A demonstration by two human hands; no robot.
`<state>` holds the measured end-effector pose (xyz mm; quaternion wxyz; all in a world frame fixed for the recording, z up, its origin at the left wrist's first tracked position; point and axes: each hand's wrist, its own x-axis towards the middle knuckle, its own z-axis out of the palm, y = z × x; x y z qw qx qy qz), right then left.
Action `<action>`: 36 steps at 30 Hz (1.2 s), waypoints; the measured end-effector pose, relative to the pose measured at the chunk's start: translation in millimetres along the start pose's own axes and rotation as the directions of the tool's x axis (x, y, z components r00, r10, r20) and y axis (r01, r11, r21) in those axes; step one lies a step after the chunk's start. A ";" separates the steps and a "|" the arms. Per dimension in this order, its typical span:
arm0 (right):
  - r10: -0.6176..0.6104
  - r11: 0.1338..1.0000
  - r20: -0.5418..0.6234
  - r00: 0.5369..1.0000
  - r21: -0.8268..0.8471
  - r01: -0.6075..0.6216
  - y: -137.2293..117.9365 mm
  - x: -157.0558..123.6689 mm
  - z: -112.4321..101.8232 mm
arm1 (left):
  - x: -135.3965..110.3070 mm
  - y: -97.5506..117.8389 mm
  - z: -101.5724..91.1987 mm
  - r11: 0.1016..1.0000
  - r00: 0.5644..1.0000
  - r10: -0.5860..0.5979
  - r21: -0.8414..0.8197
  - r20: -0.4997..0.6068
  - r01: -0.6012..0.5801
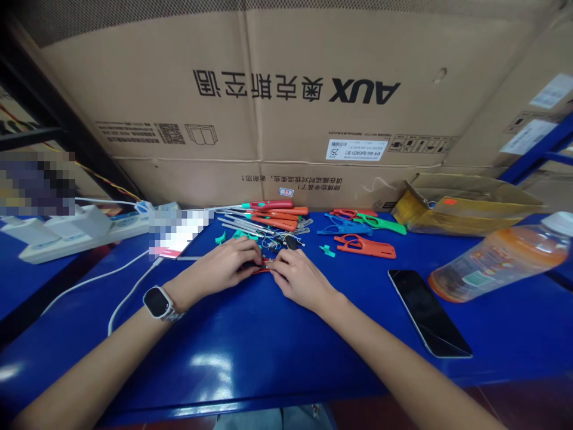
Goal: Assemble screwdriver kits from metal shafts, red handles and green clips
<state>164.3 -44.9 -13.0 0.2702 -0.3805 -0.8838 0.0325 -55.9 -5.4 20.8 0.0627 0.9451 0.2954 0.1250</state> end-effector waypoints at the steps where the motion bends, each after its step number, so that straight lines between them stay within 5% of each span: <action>1: -0.004 1.000 0.004 1.000 -0.004 0.004 -0.8 -0.2 -0.7 | -0.3 -0.1 0.3 1.000 1.000 -0.004 -0.011 0.000 0.004; 21: -0.047 0.999 0.084 0.995 -0.021 0.049 -4.3 -6.7 -8.7 | -7.9 -8.5 11.2 0.986 0.987 -0.048 -0.166 -0.152 0.023; 36: 0.148 0.945 0.051 0.988 0.287 -0.157 -3.8 -6.4 -6.4 | -11.8 1.9 19.2 0.977 0.982 -0.074 -0.209 -0.174 0.037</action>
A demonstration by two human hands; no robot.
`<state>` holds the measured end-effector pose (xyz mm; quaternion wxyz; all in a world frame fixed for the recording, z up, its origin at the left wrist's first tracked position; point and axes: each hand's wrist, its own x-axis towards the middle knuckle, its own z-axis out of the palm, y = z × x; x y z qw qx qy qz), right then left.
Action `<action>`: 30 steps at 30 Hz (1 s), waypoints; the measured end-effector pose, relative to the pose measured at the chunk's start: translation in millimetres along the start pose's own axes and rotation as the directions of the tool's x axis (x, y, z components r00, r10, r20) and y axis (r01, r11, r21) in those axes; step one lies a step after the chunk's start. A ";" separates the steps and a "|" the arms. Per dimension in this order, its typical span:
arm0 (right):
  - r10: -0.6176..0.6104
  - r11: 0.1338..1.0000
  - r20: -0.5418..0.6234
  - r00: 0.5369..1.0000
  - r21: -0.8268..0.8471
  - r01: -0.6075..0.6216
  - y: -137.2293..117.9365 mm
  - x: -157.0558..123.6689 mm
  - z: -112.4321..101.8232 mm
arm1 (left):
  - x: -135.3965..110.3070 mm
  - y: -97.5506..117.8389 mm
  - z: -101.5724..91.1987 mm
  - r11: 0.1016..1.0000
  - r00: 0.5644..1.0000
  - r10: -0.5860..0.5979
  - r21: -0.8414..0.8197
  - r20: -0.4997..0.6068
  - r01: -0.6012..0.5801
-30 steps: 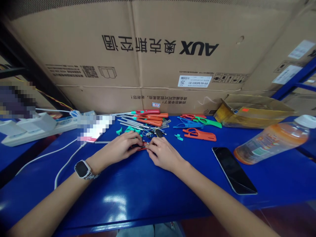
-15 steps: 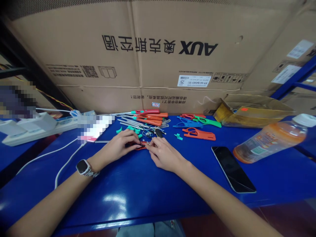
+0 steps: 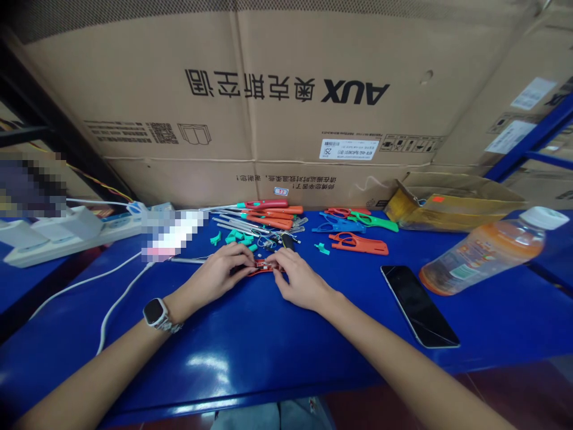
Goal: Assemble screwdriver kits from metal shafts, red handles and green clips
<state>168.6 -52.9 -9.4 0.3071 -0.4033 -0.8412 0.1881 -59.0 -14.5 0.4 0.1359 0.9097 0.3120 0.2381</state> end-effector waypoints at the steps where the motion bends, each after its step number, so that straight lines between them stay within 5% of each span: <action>1: 0.000 1.000 0.003 1.000 0.007 0.000 0.0 0.1 0.0 | 0.3 0.6 -1.0 1.000 1.000 -0.007 -0.001 0.005 0.007; 10: 0.007 1.000 -0.003 1.000 0.014 -0.007 -2.7 -1.8 -1.3 | -3.8 4.4 -8.9 0.997 0.998 -0.057 0.043 0.019 0.057; 21: -0.076 0.931 0.179 0.981 -0.339 0.134 -18.8 -1.1 -2.0 | -5.2 9.0 -4.8 0.987 0.997 0.038 0.154 0.065 -0.048; 30: -0.068 0.936 0.155 0.986 -0.333 0.117 -19.8 -9.4 3.1 | -5.8 29.8 -1.8 0.916 0.988 0.103 0.375 0.118 -0.141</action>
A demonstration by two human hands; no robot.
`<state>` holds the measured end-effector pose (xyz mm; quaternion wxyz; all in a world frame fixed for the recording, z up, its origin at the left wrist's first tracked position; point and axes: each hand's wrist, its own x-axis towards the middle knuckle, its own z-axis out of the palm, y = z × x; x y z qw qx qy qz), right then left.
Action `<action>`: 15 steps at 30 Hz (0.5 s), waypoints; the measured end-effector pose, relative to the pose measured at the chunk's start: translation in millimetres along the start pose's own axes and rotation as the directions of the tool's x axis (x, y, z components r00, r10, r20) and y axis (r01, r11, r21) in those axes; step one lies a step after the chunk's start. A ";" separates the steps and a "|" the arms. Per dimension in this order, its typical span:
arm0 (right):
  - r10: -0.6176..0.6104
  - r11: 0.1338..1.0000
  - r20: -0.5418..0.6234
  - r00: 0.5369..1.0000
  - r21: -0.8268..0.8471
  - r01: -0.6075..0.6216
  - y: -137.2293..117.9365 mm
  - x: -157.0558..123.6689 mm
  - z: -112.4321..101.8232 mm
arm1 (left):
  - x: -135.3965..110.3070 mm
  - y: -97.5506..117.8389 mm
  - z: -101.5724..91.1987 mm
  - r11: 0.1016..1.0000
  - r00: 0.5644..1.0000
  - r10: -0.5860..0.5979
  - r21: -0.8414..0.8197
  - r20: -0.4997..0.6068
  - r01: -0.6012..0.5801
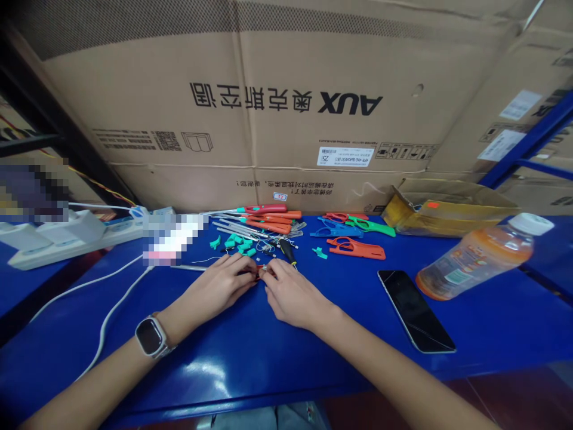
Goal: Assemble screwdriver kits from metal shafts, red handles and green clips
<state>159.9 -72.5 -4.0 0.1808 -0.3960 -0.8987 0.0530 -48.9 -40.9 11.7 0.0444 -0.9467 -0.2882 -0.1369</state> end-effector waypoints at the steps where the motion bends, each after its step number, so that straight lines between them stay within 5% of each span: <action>1: 0.004 1.000 -0.010 1.000 0.014 -0.003 -0.3 -0.8 0.3 | 0.4 0.9 0.3 1.000 1.000 -0.002 0.004 -0.008 0.002; 6: 0.018 0.998 -0.026 0.999 0.068 -0.016 0.4 -1.3 -0.6 | -1.8 -14.7 -4.2 0.993 0.997 -0.049 -0.114 -0.053 0.042; 10: 0.023 0.997 -0.035 0.999 0.070 -0.020 0.9 -0.3 -3.1 | -17.0 -49.7 -17.2 0.929 0.955 -0.268 -0.295 -0.126 0.222; 15: 0.042 0.999 -0.083 0.996 0.029 -0.040 -1.0 6.0 -9.6 | -33.9 -72.4 -25.6 0.831 0.929 -0.354 -0.420 0.111 0.366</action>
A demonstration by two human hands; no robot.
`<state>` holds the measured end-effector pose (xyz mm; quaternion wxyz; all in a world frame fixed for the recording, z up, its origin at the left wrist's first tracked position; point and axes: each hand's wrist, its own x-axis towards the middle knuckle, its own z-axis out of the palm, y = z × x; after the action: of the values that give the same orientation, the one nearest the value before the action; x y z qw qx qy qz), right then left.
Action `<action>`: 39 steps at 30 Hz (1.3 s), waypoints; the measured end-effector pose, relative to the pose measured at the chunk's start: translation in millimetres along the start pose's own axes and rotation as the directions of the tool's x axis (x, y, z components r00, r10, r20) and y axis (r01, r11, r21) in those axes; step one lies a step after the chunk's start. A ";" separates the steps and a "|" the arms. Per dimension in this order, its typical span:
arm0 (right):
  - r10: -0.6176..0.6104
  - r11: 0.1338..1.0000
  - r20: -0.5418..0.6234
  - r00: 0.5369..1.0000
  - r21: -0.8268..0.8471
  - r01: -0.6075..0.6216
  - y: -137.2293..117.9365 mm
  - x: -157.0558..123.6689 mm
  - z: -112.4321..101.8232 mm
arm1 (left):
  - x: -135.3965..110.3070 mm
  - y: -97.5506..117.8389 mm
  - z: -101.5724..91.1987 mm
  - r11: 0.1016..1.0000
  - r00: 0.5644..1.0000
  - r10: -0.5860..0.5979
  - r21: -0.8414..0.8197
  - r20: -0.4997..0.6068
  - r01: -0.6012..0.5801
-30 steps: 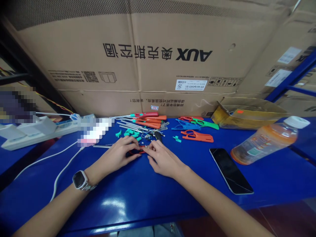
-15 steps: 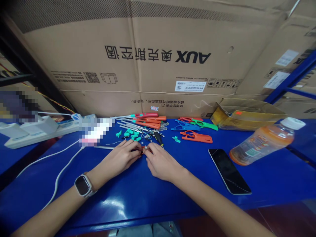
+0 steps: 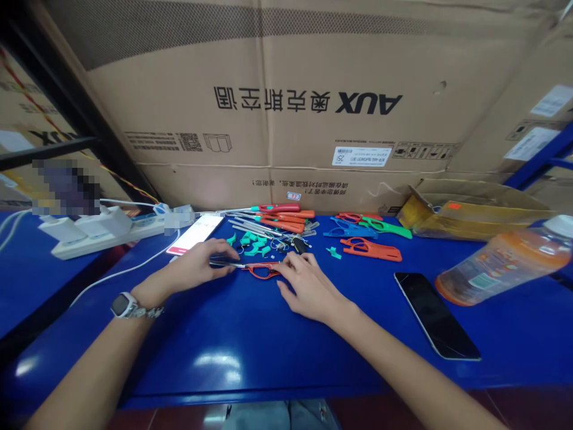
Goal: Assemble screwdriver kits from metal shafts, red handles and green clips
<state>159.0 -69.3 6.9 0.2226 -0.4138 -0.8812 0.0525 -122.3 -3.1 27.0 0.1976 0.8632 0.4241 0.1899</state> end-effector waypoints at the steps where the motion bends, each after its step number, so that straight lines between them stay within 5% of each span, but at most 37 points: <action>1: 0.003 1.000 -0.011 1.000 -0.011 -0.003 -0.7 3.7 -1.0 | -0.6 -0.1 0.1 1.000 0.999 -0.017 -0.025 0.029 0.018; 13: 0.012 0.996 0.075 0.997 0.090 -0.019 -1.1 63.0 32.7 | 2.8 -0.1 16.1 0.994 0.998 0.056 -0.093 0.018 -0.054; 28: 0.033 0.924 -0.157 0.987 0.380 0.030 -2.4 56.4 46.8 | 2.6 14.7 26.6 0.999 0.999 -0.034 -0.002 0.008 0.034; 39: -0.086 0.951 -0.221 0.972 0.274 0.146 -14.0 52.8 44.0 | 8.7 14.5 28.8 0.988 0.986 -0.105 -0.099 0.127 0.118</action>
<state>100.5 -34.6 -10.2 0.3734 -0.3274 -0.8591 0.1240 -93.5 -9.4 11.1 0.2789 0.8363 0.4482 0.1480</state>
